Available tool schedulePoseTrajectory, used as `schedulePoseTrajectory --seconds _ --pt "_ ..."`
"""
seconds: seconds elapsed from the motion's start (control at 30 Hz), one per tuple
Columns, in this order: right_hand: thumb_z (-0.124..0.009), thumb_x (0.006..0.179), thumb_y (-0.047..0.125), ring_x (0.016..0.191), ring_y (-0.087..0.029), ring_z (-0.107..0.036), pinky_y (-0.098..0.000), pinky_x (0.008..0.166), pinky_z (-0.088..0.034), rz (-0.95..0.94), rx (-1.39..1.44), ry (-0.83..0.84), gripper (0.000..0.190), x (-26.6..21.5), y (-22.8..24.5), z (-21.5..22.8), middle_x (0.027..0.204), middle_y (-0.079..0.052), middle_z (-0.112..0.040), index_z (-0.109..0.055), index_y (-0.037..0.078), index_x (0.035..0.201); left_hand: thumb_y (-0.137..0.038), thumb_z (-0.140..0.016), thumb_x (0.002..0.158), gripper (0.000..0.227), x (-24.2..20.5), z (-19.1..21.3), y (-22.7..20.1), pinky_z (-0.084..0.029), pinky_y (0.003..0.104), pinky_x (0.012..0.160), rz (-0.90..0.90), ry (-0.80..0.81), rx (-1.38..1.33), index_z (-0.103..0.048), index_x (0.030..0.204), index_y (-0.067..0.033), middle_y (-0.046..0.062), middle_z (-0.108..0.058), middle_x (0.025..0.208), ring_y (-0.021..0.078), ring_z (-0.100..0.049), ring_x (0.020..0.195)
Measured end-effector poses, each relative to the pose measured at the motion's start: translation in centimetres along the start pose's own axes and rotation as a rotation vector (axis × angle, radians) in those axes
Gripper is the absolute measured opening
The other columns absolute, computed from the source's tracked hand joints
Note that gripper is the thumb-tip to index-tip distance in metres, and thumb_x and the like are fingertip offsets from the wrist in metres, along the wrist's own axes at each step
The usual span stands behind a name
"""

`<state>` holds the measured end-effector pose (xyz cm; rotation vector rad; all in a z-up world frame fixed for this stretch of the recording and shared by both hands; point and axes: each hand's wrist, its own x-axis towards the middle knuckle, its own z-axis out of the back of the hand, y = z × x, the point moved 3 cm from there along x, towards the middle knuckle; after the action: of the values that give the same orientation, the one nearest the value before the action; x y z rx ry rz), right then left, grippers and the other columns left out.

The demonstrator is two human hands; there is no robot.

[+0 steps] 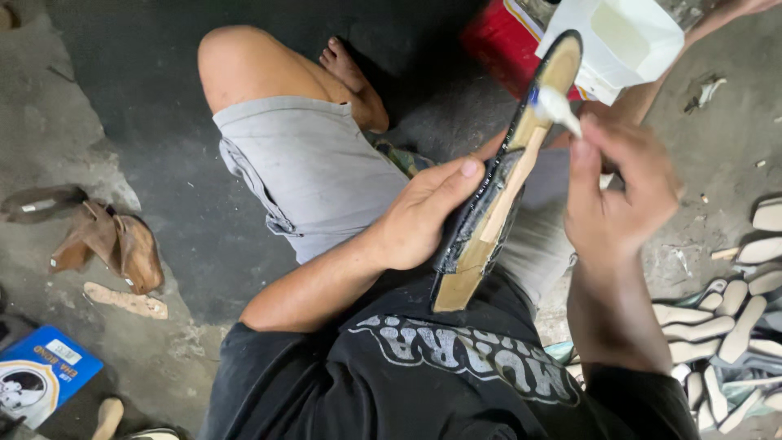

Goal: The person sits on the floor and applies a liquid substance to the edges of black sandals using a toothbrush. They repeatedly dip the brush into a container and coat the perimeter of each sandal before placing it on a nearby rack.

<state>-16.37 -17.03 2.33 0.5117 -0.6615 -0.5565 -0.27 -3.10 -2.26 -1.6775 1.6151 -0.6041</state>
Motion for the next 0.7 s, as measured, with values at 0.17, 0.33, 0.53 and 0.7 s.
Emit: schedulePoseTrajectory --seconds 0.17,0.33,0.53,0.7 --pt "-0.08 0.093 0.002 0.092 -0.026 -0.07 -0.0366 0.076 -0.055 0.136 0.042 0.212 0.012 -0.3 4.0 -0.9 0.105 -0.013 -0.072 -0.069 0.004 0.097 -0.044 -0.043 0.111 0.052 1.1 2.5 0.3 -0.057 0.032 0.084 0.062 -0.181 -0.416 -0.058 0.139 -0.003 0.01 -0.072 0.107 0.0168 -0.068 0.092" --pt "-0.077 0.094 0.003 0.076 -0.017 -0.072 -0.0268 0.062 -0.055 0.122 0.15 0.354 0.007 -1.4 3.1 -0.6 0.098 -0.009 -0.073 -0.073 0.004 0.099 -0.051 -0.044 0.112 0.061 1.6 3.7 0.5 -0.057 0.036 0.081 0.148 -0.196 -0.478 -0.06 0.132 0.0039 0.013 -0.072 0.105 0.0201 -0.07 0.09" --pt "-0.066 0.108 0.0 0.084 -0.013 -0.063 -0.0253 0.072 -0.05 -0.296 0.363 0.029 0.009 1.2 -5.8 -1.1 0.101 -0.012 -0.069 -0.069 -0.002 0.117 -0.055 -0.041 0.111 0.068 1.4 1.2 0.3 -0.057 0.04 0.097 0.138 -0.031 -0.621 -0.05 0.147 0.0021 0.014 -0.067 0.127 0.0232 -0.069 0.108" --pt "-0.056 0.117 0.042 0.08 -0.026 -0.06 -0.0373 0.066 -0.048 -0.776 1.266 0.157 0.042 -0.8 -5.6 -8.0 0.111 -0.016 -0.065 -0.055 0.001 0.125 -0.045 -0.066 0.102 0.092 1.5 2.1 -1.3 -0.051 0.039 0.112 -0.379 -0.26 -0.385 -0.014 0.165 -0.0035 0.011 -0.056 0.14 0.022 -0.06 0.128"
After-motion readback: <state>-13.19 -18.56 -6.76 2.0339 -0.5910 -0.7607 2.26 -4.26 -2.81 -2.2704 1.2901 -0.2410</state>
